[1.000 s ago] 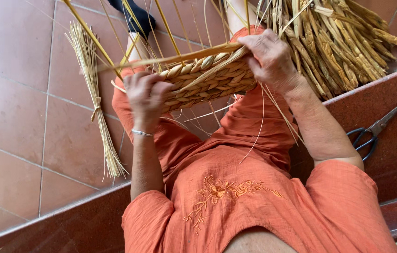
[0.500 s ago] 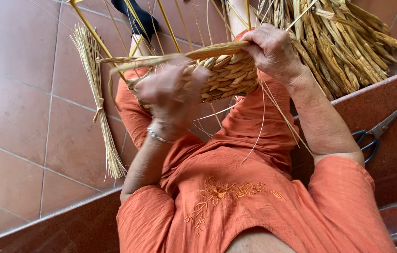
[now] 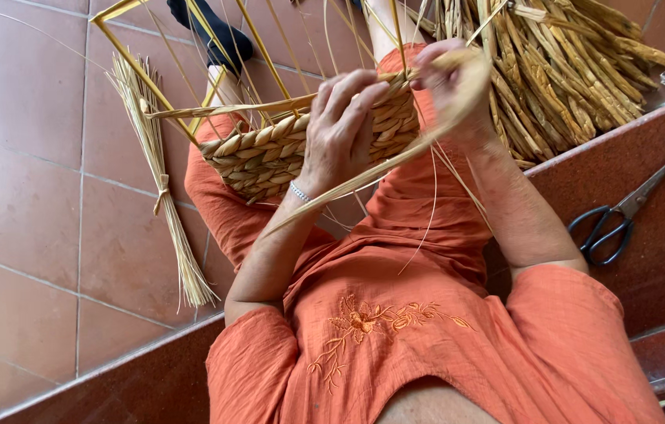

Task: The person sits on a tiled floor and weaves dried plant fibers into a basket using a metal frame. They interlace the fibers by hand, periodically adjusting the frame and pulling strands tight to form the basket's body.

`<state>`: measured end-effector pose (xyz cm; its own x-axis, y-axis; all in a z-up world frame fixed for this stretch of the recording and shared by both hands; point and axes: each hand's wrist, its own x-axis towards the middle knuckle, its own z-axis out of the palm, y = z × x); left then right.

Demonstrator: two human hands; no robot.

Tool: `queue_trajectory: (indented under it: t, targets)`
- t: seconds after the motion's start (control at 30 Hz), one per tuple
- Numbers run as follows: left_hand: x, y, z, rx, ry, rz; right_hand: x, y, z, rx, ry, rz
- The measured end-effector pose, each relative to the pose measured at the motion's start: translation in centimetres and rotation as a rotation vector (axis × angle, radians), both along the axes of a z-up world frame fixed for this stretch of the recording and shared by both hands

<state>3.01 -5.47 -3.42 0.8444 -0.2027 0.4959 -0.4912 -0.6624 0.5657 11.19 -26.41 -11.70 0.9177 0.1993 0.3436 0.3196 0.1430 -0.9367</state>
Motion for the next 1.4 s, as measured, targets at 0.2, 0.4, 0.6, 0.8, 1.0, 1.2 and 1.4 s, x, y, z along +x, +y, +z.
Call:
queue_trajectory:
  t: [0.2,0.4,0.6,0.8,1.0,1.2,1.4]
  targets:
    - [2.6,0.7,-2.3,0.252,0.1,0.1,0.6,-5.3,-2.6,0.618,0.792,-0.191]
    - [2.6,1.1,-3.7,0.185,0.054,0.087,1.2,-14.5,-9.4,-0.026,0.467,-0.09]
    - [2.6,1.2,-3.8,0.228,0.1,0.093,2.0,-19.8,-21.3,-1.172,0.16,-0.563]
    - [2.6,1.0,-3.4,0.244,0.095,0.097,2.1,-19.6,-24.9,-1.364,0.121,-0.574]
    - [2.2,0.9,-3.2,0.252,0.094,0.09,2.1,-20.0,-23.5,-1.319,0.135,-0.572]
    - [2.5,1.1,-2.3,0.268,0.165,0.079,0.6,-19.1,-15.3,-0.498,0.475,-0.318]
    - [2.2,0.5,-1.1,0.279,0.162,0.073,-4.4,-20.0,-6.4,-0.062,1.016,-0.402]
